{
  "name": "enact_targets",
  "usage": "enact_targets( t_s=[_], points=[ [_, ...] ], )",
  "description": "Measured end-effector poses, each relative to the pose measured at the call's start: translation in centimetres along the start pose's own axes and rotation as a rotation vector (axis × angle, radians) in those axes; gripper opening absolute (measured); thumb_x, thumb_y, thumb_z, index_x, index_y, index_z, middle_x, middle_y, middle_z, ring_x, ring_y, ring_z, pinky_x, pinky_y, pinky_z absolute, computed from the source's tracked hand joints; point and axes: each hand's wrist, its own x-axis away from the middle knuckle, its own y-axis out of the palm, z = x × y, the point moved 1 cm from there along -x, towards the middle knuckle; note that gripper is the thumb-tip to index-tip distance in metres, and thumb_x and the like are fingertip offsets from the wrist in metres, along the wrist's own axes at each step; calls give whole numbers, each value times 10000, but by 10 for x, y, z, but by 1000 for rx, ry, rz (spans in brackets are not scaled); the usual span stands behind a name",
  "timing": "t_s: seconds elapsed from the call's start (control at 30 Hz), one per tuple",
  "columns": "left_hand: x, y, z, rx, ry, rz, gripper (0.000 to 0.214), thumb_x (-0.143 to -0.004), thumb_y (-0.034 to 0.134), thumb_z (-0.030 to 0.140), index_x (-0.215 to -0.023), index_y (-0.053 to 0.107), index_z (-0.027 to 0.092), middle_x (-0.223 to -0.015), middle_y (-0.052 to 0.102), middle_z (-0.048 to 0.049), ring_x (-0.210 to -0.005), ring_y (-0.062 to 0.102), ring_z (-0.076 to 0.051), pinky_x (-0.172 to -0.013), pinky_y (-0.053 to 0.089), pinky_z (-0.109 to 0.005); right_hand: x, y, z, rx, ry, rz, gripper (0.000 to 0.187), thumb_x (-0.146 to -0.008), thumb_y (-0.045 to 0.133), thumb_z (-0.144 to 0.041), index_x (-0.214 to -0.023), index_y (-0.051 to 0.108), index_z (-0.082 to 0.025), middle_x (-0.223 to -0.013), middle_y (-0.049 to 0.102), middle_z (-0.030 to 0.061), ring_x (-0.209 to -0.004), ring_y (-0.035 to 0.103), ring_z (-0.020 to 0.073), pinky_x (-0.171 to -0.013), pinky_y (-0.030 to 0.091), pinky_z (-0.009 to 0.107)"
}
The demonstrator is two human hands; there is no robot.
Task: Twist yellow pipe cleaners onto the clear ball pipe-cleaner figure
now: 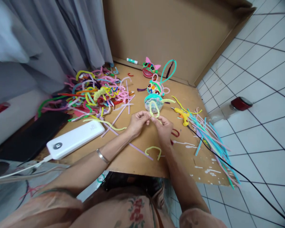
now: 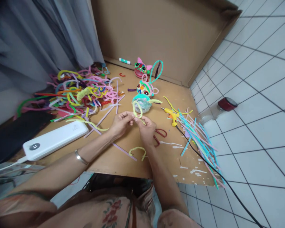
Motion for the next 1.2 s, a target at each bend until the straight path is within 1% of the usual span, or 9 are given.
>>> enact_targets(
  t_s=[0.07, 0.17, 0.27, 0.4, 0.53, 0.7, 0.87, 1.0, 1.2],
  points=[
    [2, 2, -2, 14, -14, 6, 330, -534, 823, 366, -658, 643, 118, -548, 573, 33, -448, 434, -36, -471, 353, -186, 0, 0, 1, 34, -11, 46, 204, -649, 706, -342, -703, 702, -145, -653, 680, -8, -619, 547, 113, -654, 458, 247],
    [4, 4, -1, -21, -19, -27, 340, -550, 823, 377, -654, 628, 117, -553, 567, 36, -458, 450, -37, -480, 360, -184, 0, -1, 3, 32, -1, 74, 220, -651, 696, -356, -673, 679, -138, -605, 645, -18, -587, 517, 102, -616, 438, 236],
    [5, 4, 0, -56, -8, -65, 377, -569, 822, 423, -682, 630, 119, -563, 568, 36, -470, 465, -42, -494, 371, -188, -1, -1, 4, 2, -1, 100, 218, -638, 700, -350, -666, 664, -137, -592, 626, -24, -572, 500, 94, -596, 421, 227],
    [5, 4, 0, -69, 2, -85, 419, -567, 825, 464, -734, 644, 125, -589, 582, 36, -483, 470, -46, -508, 385, -193, -1, 0, 5, -29, -1, 117, 203, -633, 697, -336, -658, 654, -139, -608, 633, -18, -577, 511, 94, -608, 431, 231],
    [6, 4, 1, -89, 26, -63, 436, -560, 826, 474, -765, 661, 126, -604, 601, 31, -480, 469, -48, -509, 390, -199, -1, -1, 4, -19, 8, 95, 230, -621, 714, -356, -671, 665, -136, -612, 640, -13, -586, 518, 100, -613, 440, 237],
    [6, 3, 3, -128, 71, -21, 401, -575, 814, 455, -765, 679, 129, -581, 603, 32, -479, 462, -53, -522, 402, -208, -1, -1, 1, -7, 18, 46, 267, -623, 722, -394, -681, 677, -138, -613, 641, -13, -601, 529, 108, -644, 451, 251],
    [6, 1, 4, -187, 98, -45, 350, -621, 784, 429, -763, 683, 126, -556, 590, 32, -486, 476, -62, -536, 412, -214, 1, -1, -2, -14, 27, 80, 243, -615, 719, -378, -617, 660, -142, -552, 593, -31, -566, 482, 94, -597, 421, 232],
    [7, 1, 6, -195, 114, -93, 351, -657, 764, 439, -789, 688, 123, -616, 622, 10, -540, 524, -76, -573, 437, -219, 1, -1, -2, -43, 53, 87, 236, -605, 716, -375, -625, 664, -146, -548, 589, -34, -566, 486, 94, -597, 417, 232],
    [5, 3, 7, -136, 84, -125, 395, -594, 812, 468, -752, 679, 131, -606, 614, 17, -510, 491, -62, -541, 410, -208, -1, -2, 1, -89, 57, 33, 210, -613, 714, -359, -617, 658, -156, -578, 622, -23, -578, 510, 104, -637, 437, 251]
  ],
)
